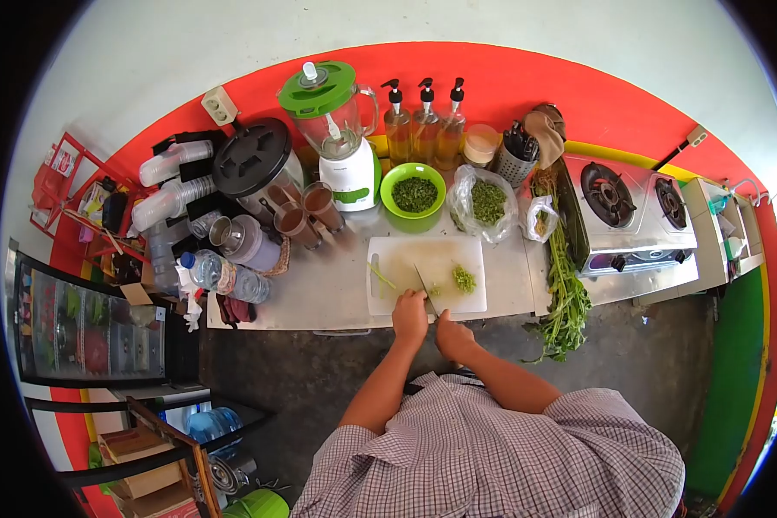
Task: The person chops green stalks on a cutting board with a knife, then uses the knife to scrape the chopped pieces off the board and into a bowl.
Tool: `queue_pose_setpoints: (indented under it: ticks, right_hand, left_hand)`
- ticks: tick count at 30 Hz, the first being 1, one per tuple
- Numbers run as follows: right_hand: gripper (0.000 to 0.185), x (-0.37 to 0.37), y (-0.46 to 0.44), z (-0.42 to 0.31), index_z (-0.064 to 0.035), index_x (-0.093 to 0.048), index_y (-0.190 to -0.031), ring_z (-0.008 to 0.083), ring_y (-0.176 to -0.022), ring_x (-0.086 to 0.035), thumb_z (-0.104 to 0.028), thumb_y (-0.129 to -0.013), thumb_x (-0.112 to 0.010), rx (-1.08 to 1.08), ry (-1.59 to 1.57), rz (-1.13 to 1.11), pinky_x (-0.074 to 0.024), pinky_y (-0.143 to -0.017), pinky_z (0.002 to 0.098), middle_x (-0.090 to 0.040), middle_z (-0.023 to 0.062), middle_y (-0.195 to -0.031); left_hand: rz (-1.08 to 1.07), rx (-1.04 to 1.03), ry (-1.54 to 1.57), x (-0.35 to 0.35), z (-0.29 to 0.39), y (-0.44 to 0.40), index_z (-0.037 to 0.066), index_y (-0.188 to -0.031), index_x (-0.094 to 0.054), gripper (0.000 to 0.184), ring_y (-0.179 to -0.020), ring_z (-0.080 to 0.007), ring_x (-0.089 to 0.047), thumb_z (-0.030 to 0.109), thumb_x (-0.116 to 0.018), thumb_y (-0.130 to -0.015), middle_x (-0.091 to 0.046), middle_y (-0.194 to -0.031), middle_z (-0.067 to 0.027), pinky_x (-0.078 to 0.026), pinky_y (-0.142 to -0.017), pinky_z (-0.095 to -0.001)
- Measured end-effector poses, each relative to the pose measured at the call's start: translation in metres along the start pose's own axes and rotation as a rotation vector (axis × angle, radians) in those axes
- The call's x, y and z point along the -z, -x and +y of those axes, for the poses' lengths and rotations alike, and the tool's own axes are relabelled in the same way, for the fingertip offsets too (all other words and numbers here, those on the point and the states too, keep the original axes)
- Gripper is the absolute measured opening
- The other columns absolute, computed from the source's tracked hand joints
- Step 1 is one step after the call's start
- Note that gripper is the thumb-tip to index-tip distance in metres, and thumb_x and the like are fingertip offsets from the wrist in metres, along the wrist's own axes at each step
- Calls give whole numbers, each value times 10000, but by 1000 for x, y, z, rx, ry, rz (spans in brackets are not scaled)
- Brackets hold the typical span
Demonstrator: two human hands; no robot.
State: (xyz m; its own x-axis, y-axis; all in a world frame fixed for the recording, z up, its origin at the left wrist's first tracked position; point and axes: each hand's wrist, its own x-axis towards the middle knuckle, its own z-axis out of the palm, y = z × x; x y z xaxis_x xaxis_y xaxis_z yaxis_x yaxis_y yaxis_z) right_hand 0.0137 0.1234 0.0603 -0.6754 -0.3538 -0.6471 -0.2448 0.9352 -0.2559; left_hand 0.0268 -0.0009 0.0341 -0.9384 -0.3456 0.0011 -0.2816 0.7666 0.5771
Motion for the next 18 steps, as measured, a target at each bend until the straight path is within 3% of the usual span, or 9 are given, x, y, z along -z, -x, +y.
queue_pose_setpoints:
  ticks: [3, 5, 12, 16, 18]
  right_hand:
    - [627, -3, -2, 0, 121, -300, -1403, 415, -1053, -705, -165, -925, -589, 6, 5, 8, -568, -891, 476, -701, 293, -1114]
    - [484, 5, 4, -4, 93, -367, -1315, 401, -1018, -722, -140, -945, -574, 22, 13, 88, -588, -855, 464, -712, 285, -1082]
    - [478, -1, 0, -2, 78, -369, -1323, 407, -1027, -717, -157, -955, -563, -5, -3, 30, -584, -865, 469, -714, 277, -1083]
    - [453, -1, 7, -5, 68, -374, -1303, 411, -1023, -716, -171, -966, -561, -2, -4, 52, -582, -868, 478, -719, 266, -1076]
    - [454, -5, 6, -2, 67, -374, -1296, 409, -1022, -717, -174, -964, -569, -2, 4, 34, -582, -868, 479, -721, 263, -1073]
  left_hand:
    - [1, -17, 2, 1, -2, 0, 74, -959, -708, 125, -961, -347, -643, 61, -614, -877, -651, -975, -111, -551, -799, -461]
    - [20, -9, -3, -1, -3, 3, 78, -958, -706, 119, -958, -345, -643, 74, -614, -882, -648, -974, -110, -552, -800, -460]
    - [171, -149, 25, -10, -13, 11, 62, -961, -740, 132, -923, -340, -636, 89, -639, -879, -641, -916, -115, -534, -798, -462]
    - [112, -139, -7, -8, -15, 13, 70, -996, -736, 183, -1004, -313, -625, 68, -613, -861, -641, -974, -79, -557, -815, -443]
    - [172, -119, 89, -6, -12, 12, 60, -934, -749, 136, -934, -336, -630, 74, -627, -876, -644, -919, -114, -534, -809, -446]
